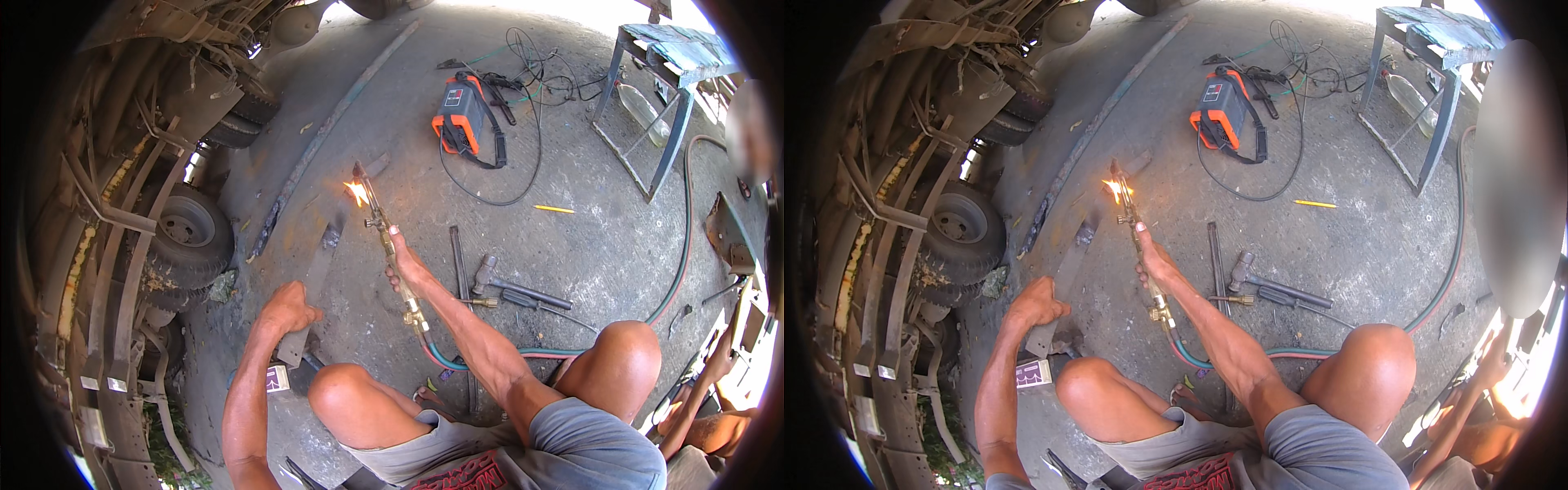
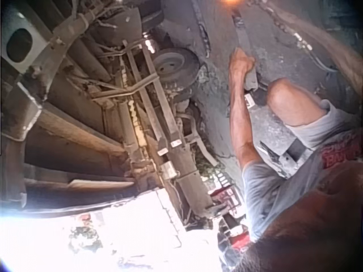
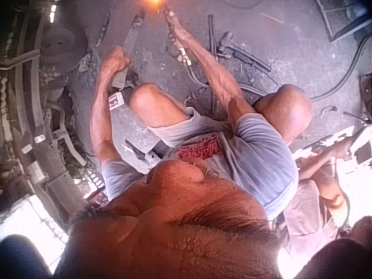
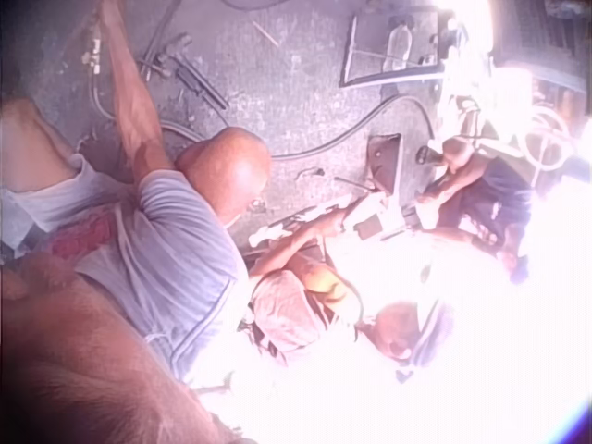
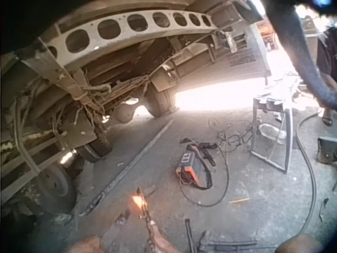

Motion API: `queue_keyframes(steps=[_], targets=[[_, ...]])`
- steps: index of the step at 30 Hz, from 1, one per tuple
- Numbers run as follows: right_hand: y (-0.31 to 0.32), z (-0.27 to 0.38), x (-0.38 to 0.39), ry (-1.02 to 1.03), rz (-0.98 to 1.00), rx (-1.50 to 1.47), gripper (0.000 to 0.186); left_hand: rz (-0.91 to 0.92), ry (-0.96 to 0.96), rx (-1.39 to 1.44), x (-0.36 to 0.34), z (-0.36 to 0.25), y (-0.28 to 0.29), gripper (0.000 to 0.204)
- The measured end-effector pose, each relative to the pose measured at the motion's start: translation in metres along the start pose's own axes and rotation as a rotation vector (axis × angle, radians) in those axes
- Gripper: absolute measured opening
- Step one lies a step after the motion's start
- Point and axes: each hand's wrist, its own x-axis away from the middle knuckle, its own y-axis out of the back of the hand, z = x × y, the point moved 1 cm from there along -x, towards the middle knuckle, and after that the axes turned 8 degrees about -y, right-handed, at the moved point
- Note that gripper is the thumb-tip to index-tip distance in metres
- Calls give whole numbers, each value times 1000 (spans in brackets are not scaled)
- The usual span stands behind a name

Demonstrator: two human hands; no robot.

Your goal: The person heats a metal bar with a blowtorch until it glows red, then uses a hammer to strike and shape the heated section. The person repeats the heating and hammering process on the same metal bar.

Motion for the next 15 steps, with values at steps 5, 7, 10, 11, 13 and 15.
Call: queue_keyframes(steps=[5,7,10,11,13,15], targets=[[-1,2,3,5,13,3,90,-38,-40,-14,-5,12,-7,45],[-2,3,3,2,19,0,90,-44,-51,-5,-5,12,-7,45],[-1,3,2,-5,14,-3,90,-51,-57,-23,-6,13,-7,44],[-1,2,1,-7,10,-4,90,-35,-44,-28,-6,11,-5,46],[1,0,-1,-5,17,-8,90,-2,-18,-39,-3,4,0,49],[2,-1,-2,-1,17,-7,91,0,-18,-23,-3,4,1,49]])
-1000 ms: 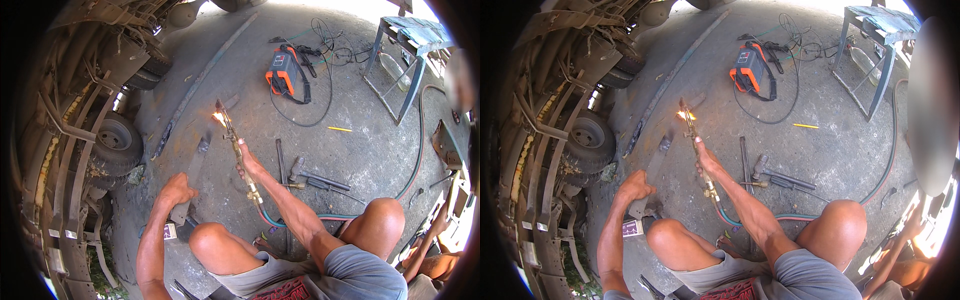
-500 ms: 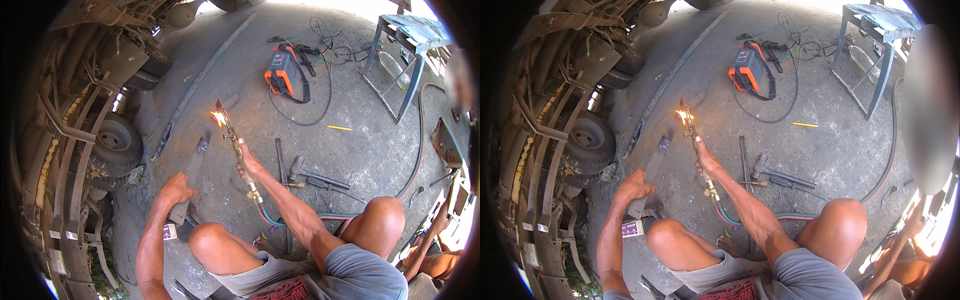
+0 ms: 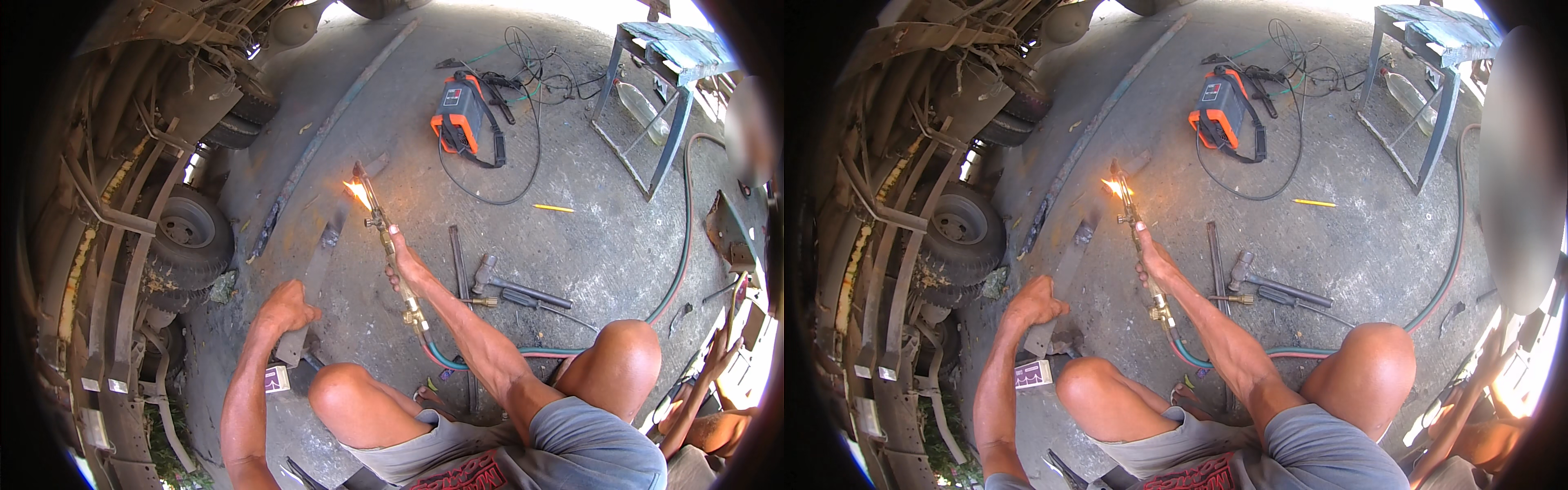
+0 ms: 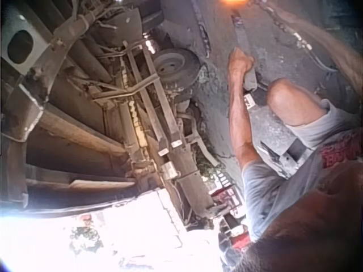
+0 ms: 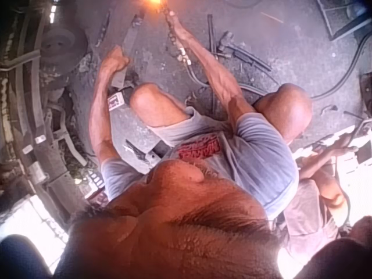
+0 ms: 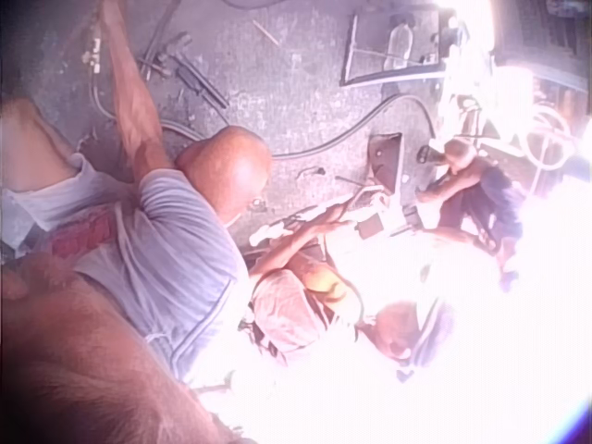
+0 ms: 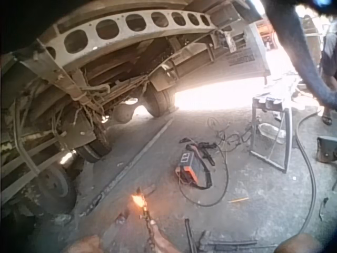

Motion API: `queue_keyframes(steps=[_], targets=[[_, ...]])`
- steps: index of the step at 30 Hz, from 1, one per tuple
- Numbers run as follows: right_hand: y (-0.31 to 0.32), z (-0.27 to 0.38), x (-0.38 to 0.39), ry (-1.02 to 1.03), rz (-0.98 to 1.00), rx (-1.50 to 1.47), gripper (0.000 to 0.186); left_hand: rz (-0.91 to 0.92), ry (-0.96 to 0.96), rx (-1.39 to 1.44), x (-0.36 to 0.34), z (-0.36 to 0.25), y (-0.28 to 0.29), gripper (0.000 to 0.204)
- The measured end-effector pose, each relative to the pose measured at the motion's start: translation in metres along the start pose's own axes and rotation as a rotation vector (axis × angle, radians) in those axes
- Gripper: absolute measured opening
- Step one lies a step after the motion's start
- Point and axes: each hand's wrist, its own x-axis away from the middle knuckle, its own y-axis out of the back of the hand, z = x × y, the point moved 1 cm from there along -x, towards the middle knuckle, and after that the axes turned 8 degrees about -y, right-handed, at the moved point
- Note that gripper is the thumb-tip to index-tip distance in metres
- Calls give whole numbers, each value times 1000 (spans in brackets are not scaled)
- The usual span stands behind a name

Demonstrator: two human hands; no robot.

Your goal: The person heats a metal bar with a blowtorch until it glows red, then uses a hammer to strike and shape the heated section. The person repeats the heating and hammering process on the same metal bar.

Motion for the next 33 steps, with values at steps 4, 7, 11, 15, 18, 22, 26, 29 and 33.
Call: queue_keyframes(steps=[4,7,11,15,18,22,26,29,33], targets=[[-1,0,2,9,7,4,92,3,3,3,-1,1,-1,48],[-3,1,4,10,11,2,92,-5,4,9,1,0,-2,47],[-5,1,3,29,-31,9,84,-46,-31,4,-2,9,-7,44],[1,-3,-2,3,5,-3,92,-39,-32,13,-1,5,-4,44],[0,-3,-2,2,10,0,92,-42,-36,18,-1,6,-4,44],[-3,1,4,7,8,-14,91,-39,-32,-1,0,4,-3,45],[-3,2,4,10,0,-12,91,-29,-28,9,-1,6,-5,45],[-1,0,3,17,7,-6,92,-26,-24,12,-3,8,-5,45],[-3,0,4,18,0,3,92,-30,-21,9,-3,10,-7,45]])
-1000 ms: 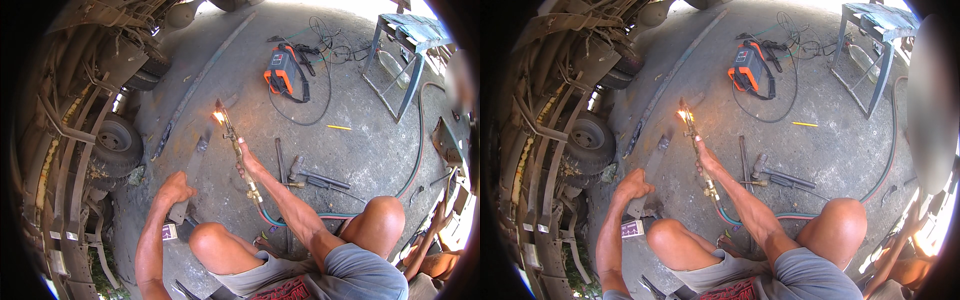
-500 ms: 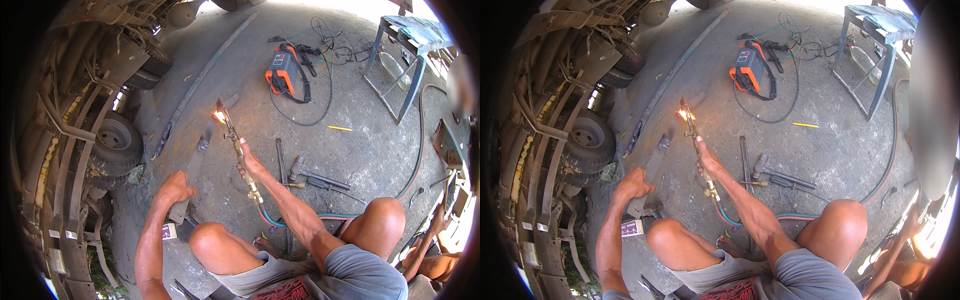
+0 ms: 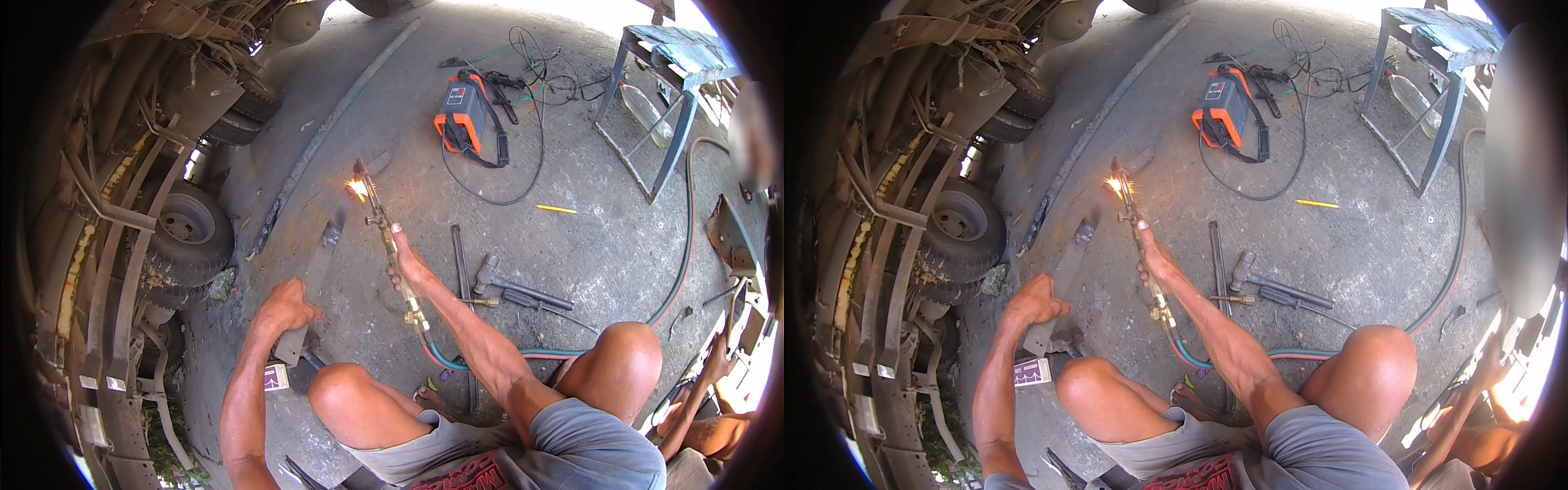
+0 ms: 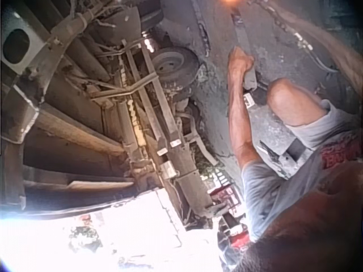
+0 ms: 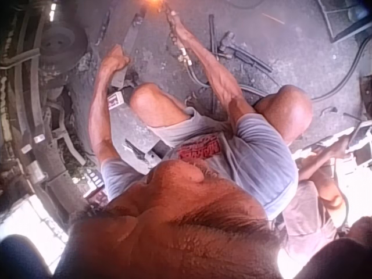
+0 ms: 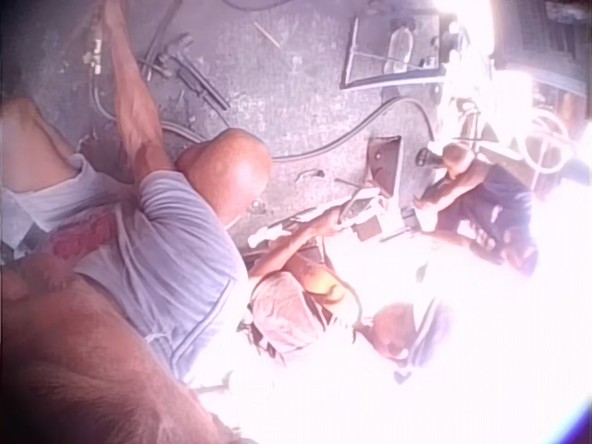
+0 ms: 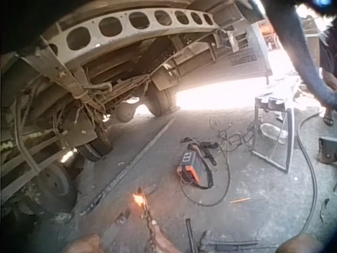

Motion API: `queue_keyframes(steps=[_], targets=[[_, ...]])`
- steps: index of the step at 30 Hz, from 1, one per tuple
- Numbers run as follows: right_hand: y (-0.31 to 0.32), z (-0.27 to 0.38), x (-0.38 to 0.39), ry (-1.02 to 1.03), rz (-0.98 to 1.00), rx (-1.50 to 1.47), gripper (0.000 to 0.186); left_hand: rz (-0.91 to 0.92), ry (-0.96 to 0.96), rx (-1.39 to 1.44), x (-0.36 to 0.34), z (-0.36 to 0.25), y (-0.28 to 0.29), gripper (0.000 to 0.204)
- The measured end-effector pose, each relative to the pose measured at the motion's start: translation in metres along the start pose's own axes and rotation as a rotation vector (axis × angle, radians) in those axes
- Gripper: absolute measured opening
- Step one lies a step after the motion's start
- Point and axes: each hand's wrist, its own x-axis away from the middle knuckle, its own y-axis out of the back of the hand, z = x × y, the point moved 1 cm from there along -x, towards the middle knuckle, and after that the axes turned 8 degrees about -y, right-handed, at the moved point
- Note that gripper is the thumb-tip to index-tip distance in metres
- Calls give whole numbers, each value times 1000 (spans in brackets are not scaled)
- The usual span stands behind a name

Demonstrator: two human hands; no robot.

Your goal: The person heats a metal bar with a blowtorch until it glows red, then uses a hammer to strike and shape the heated section. The person repeats the heating and hammering process on the same metal bar.

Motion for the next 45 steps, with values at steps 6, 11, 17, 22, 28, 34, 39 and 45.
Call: queue_keyframes(steps=[6,11,17,22,28,34,39,45], targets=[[1,1,-6,2,11,-10,91,-7,-5,6,0,0,1,45],[4,-2,-7,4,7,-11,88,18,3,-8,3,-8,7,46],[-1,3,-3,25,-17,-10,85,13,13,-5,3,-6,7,46],[1,3,-2,5,-12,-3,91,20,15,7,5,-10,10,46],[1,3,-2,-16,8,-9,95,23,24,-2,3,-7,8,48],[-4,5,1,17,-23,-8,90,-11,0,-1,0,4,0,45],[1,1,-1,8,-21,-25,88,-7,0,10,1,-1,2,44],[4,-1,-6,-42,14,-19,97,-5,3,29,0,3,2,42]])
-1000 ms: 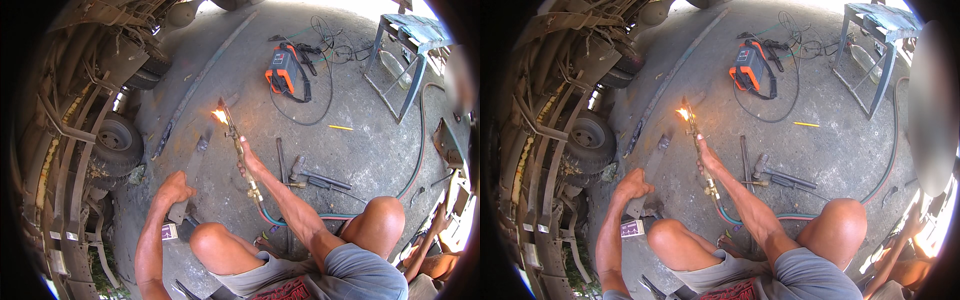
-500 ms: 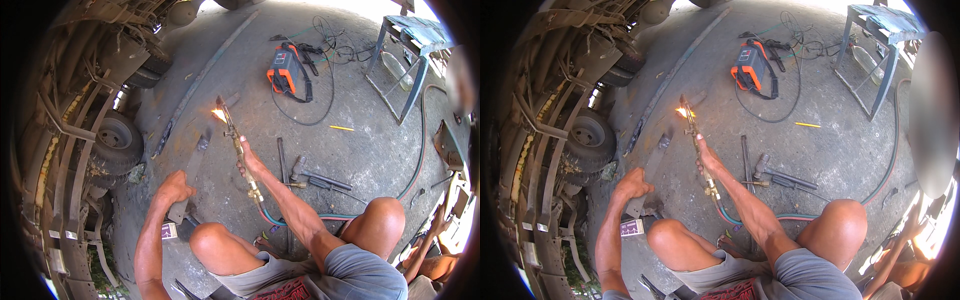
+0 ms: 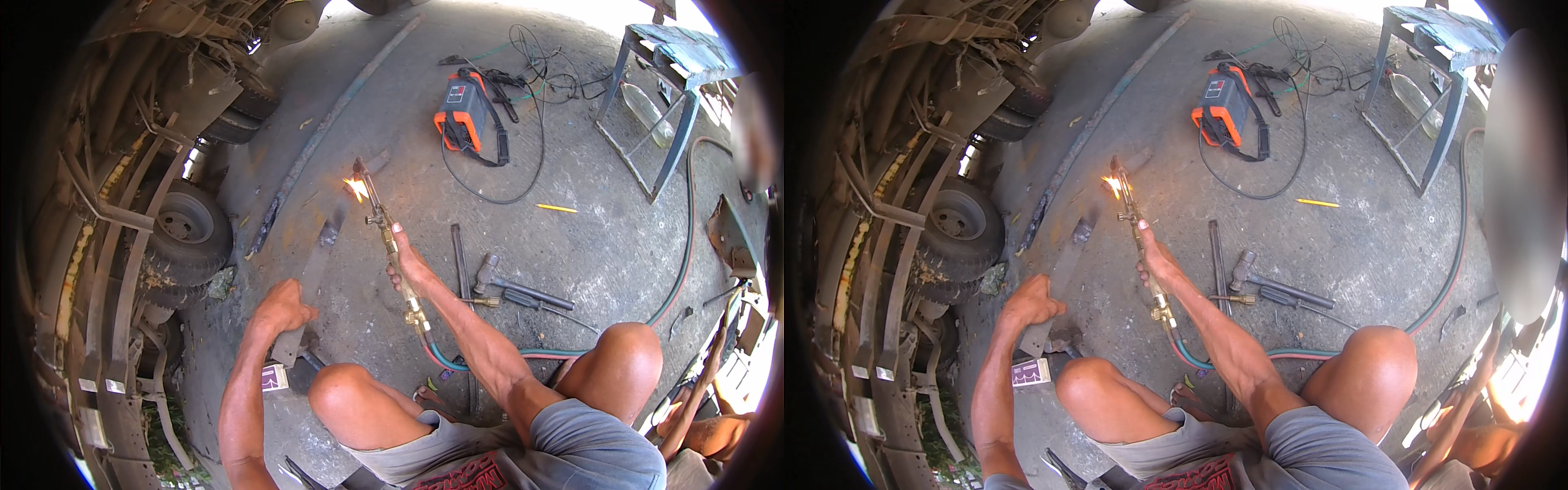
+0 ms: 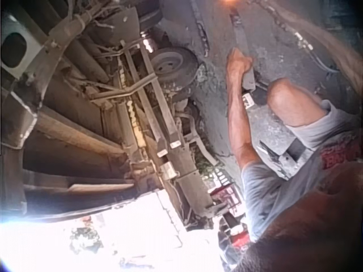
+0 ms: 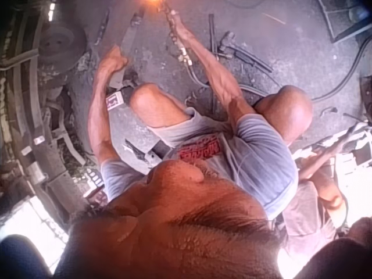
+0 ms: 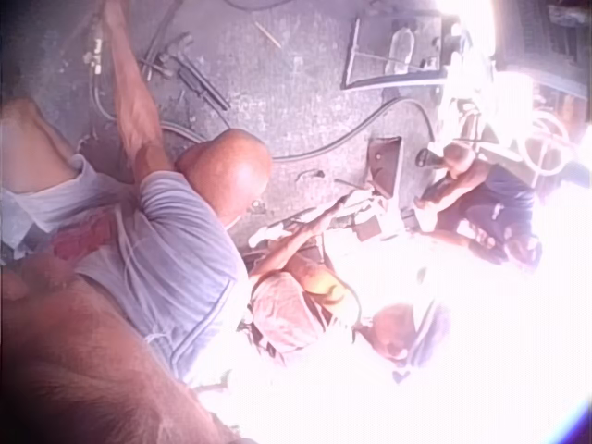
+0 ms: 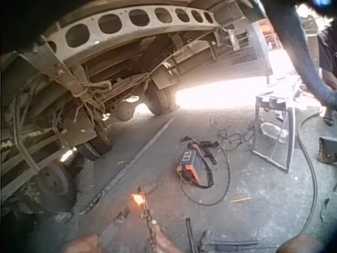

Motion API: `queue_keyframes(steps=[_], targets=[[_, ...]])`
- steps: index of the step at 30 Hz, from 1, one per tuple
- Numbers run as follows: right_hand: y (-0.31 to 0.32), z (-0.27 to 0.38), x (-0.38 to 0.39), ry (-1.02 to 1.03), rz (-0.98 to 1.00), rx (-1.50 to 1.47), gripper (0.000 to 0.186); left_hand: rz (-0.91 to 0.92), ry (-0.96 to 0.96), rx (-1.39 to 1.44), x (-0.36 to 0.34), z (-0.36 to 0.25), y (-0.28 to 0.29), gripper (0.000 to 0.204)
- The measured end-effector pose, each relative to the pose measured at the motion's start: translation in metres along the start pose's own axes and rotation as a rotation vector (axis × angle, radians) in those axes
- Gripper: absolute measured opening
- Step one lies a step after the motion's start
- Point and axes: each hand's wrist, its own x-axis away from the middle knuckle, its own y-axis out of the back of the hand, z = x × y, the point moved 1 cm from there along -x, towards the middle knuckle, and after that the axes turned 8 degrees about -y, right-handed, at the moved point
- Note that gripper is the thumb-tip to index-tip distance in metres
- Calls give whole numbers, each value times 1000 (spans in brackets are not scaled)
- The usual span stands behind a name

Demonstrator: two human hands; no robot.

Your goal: The person heats a metal bar with a blowtorch until it glows red, then uses a hammer to strike and shape the heated section. The person repeats the heating and hammering process on the same metal bar.

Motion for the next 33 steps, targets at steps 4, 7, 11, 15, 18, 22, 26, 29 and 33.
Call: queue_keyframes(steps=[4,7,11,15,18,22,26,29,33], targets=[[-2,2,2,9,-9,-4,95,20,7,9,2,-3,2,44],[-2,4,2,31,-26,-1,89,5,-12,4,0,0,0,44],[-4,7,4,69,-34,10,87,4,-25,2,-1,5,-3,45],[-2,9,1,33,1,-10,94,11,-17,-4,-1,3,-3,45],[-4,10,1,35,-12,-6,91,12,-15,-18,-1,1,-2,45],[-6,10,0,31,-8,2,89,2,-9,-37,1,0,-2,45],[-8,11,-1,24,-13,9,90,15,23,-70,3,-5,-2,47],[-8,11,-3,47,-43,41,92,36,43,-52,3,-7,-2,50],[-9,11,-6,40,-26,55,95,-35,20,-63,2,5,-11,46]])
